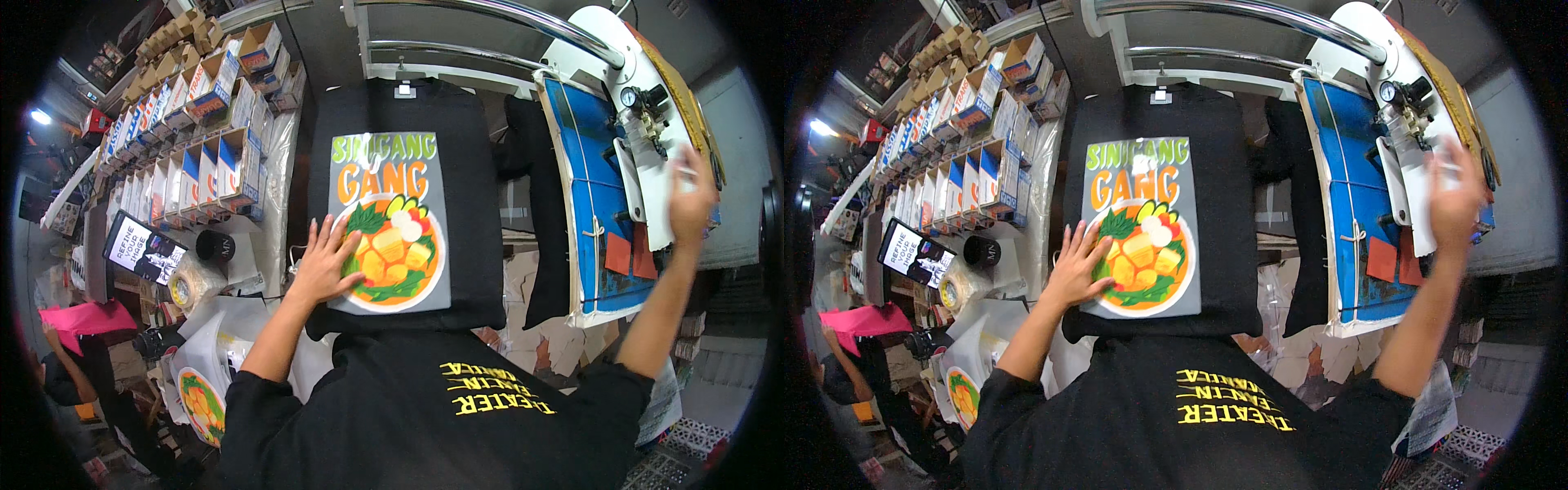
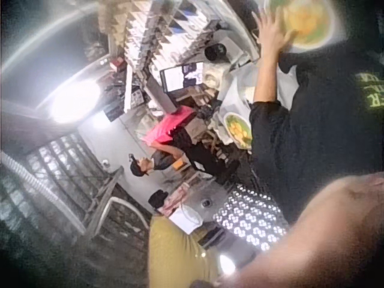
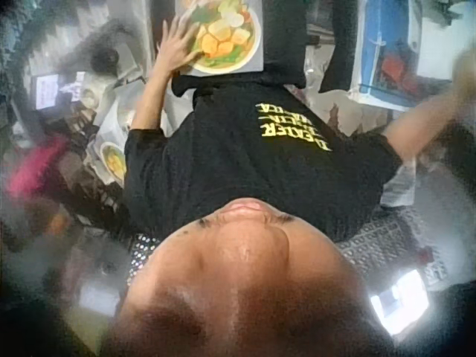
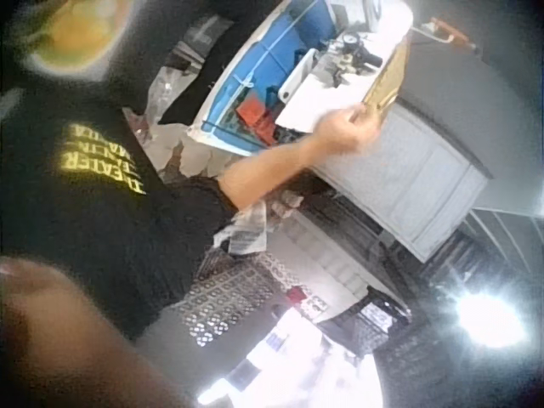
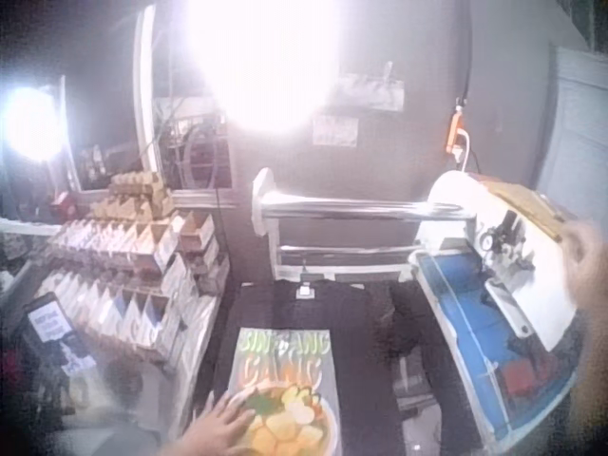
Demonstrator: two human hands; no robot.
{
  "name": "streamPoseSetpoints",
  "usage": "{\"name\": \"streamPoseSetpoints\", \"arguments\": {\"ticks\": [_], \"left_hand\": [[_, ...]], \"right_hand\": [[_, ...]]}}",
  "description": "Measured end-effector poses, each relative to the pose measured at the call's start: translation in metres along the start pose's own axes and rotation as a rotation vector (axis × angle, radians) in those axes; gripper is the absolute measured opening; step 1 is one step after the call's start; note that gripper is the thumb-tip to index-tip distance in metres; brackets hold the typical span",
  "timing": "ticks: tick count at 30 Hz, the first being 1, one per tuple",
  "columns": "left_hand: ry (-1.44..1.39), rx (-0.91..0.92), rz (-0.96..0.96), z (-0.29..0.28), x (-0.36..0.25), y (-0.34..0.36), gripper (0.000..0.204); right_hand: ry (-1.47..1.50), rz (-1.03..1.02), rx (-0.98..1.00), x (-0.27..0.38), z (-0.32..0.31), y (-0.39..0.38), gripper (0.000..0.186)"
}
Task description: The person prepares and applies graphic designs to black t-shirts using heat press equipment and precision trimming with scissors.
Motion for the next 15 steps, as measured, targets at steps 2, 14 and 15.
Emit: {"name": "streamPoseSetpoints", "arguments": {"ticks": [2, 14, 15], "left_hand": [[-0.018, -0.052, -0.017, 0.012, -0.007, 0.021, 0.081], [-0.07, -0.154, 0.003, 0.003, -0.008, 0.04, 0.066], [-0.102, -0.18, -0.057, 0.002, -0.009, 0.034, 0.065]], "right_hand": [[0.249, -0.176, 0.219, 0.081, 0.064, -0.041, 0.036], [0.343, -0.279, 0.574, 0.234, 0.206, -0.245, 0.063], [0.354, -0.265, 0.577, 0.233, 0.205, -0.247, 0.063]]}}
Point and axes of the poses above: each hand's wrist, its own y-axis towards the middle knuckle, its own z-axis out of the palm, x = y × z, the point moved 2 cm from there along y, towards the middle knuckle, and after that the axes turned 10 degrees about x, right-handed, at the moved point
